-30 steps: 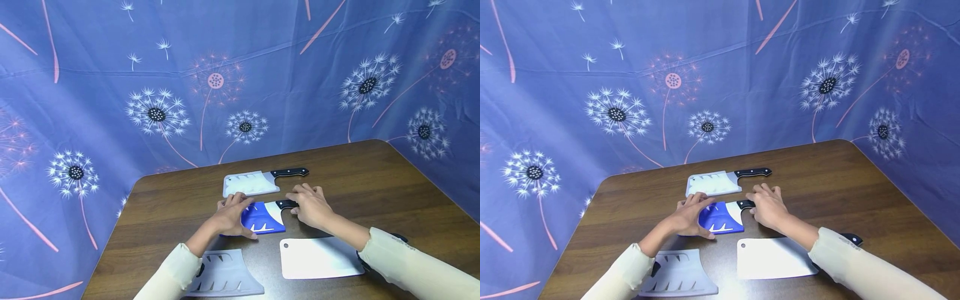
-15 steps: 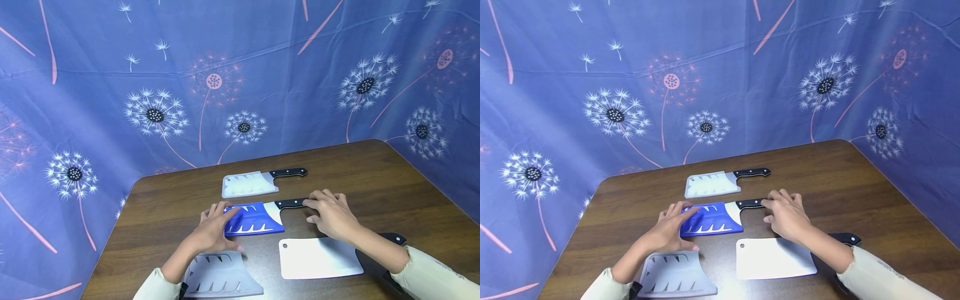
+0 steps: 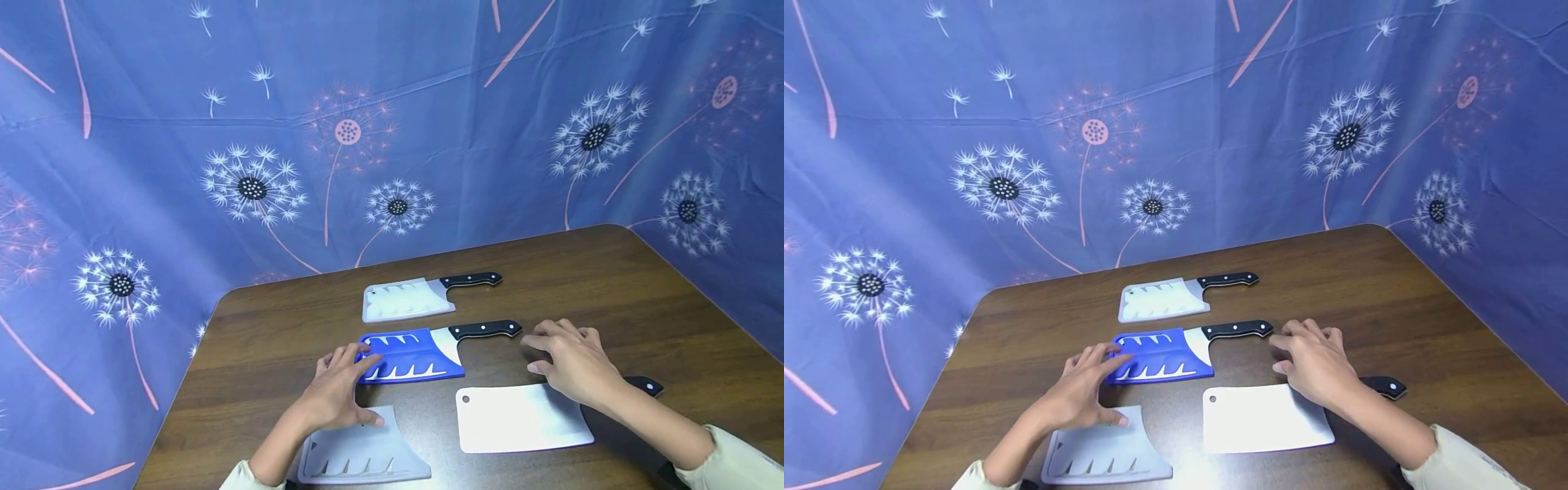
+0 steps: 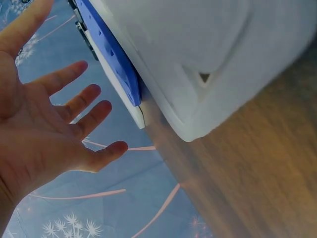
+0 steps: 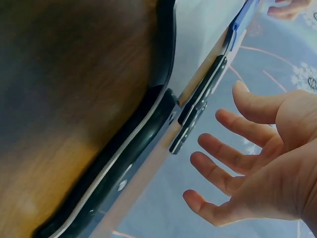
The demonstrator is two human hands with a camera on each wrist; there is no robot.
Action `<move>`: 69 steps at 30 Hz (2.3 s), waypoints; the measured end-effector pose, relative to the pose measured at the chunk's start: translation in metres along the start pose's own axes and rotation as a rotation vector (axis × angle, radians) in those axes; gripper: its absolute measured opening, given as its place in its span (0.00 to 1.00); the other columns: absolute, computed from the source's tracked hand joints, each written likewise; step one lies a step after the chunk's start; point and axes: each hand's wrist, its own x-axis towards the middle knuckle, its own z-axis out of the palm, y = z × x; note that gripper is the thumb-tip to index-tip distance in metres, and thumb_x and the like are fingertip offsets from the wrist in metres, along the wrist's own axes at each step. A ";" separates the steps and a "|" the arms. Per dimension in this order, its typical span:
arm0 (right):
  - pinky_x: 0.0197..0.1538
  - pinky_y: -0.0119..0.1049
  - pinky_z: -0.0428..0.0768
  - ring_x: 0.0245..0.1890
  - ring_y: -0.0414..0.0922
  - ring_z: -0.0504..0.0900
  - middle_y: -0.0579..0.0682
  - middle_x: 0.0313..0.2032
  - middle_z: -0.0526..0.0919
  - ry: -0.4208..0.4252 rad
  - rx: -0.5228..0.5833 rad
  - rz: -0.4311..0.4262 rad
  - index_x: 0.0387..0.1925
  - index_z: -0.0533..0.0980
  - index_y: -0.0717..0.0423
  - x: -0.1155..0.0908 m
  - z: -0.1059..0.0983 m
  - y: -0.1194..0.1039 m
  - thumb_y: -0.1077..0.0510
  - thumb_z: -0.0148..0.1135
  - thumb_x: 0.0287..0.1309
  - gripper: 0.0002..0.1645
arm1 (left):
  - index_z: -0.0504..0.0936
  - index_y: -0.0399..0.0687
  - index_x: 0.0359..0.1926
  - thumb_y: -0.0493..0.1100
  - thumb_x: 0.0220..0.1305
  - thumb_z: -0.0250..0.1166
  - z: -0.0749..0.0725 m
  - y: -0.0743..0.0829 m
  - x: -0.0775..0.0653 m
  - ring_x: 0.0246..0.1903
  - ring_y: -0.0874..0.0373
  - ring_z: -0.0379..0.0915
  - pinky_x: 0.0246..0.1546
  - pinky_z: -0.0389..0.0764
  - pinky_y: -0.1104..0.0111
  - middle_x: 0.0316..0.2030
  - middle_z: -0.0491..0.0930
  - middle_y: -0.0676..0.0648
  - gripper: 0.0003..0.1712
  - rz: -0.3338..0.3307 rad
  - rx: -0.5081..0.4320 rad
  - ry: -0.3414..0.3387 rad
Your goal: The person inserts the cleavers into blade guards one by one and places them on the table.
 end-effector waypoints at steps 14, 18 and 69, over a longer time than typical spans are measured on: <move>0.44 0.69 0.57 0.49 0.62 0.73 0.61 0.48 0.78 -0.079 -0.028 0.059 0.49 0.81 0.58 -0.021 -0.008 0.028 0.60 0.70 0.50 0.22 | 0.68 0.53 0.68 0.69 0.30 0.77 0.005 0.004 -0.024 0.64 0.46 0.58 0.56 0.58 0.35 0.66 0.63 0.46 0.61 -0.007 0.007 -0.068; 0.44 0.69 0.58 0.51 0.64 0.72 0.63 0.50 0.77 -0.115 -0.045 0.072 0.52 0.80 0.58 -0.026 -0.008 0.038 0.56 0.70 0.51 0.25 | 0.66 0.53 0.69 0.71 0.27 0.76 0.011 0.006 -0.028 0.64 0.46 0.57 0.54 0.58 0.33 0.65 0.64 0.46 0.65 -0.020 0.008 -0.071; 0.26 0.43 0.68 0.30 0.44 0.73 0.43 0.34 0.79 -0.026 -0.126 0.006 0.41 0.85 0.55 -0.058 0.000 0.064 0.63 0.78 0.34 0.24 | 0.67 0.60 0.67 0.58 0.20 0.83 0.028 0.024 -0.045 0.52 0.54 0.61 0.47 0.67 0.38 0.52 0.64 0.55 0.64 -0.030 0.074 -0.113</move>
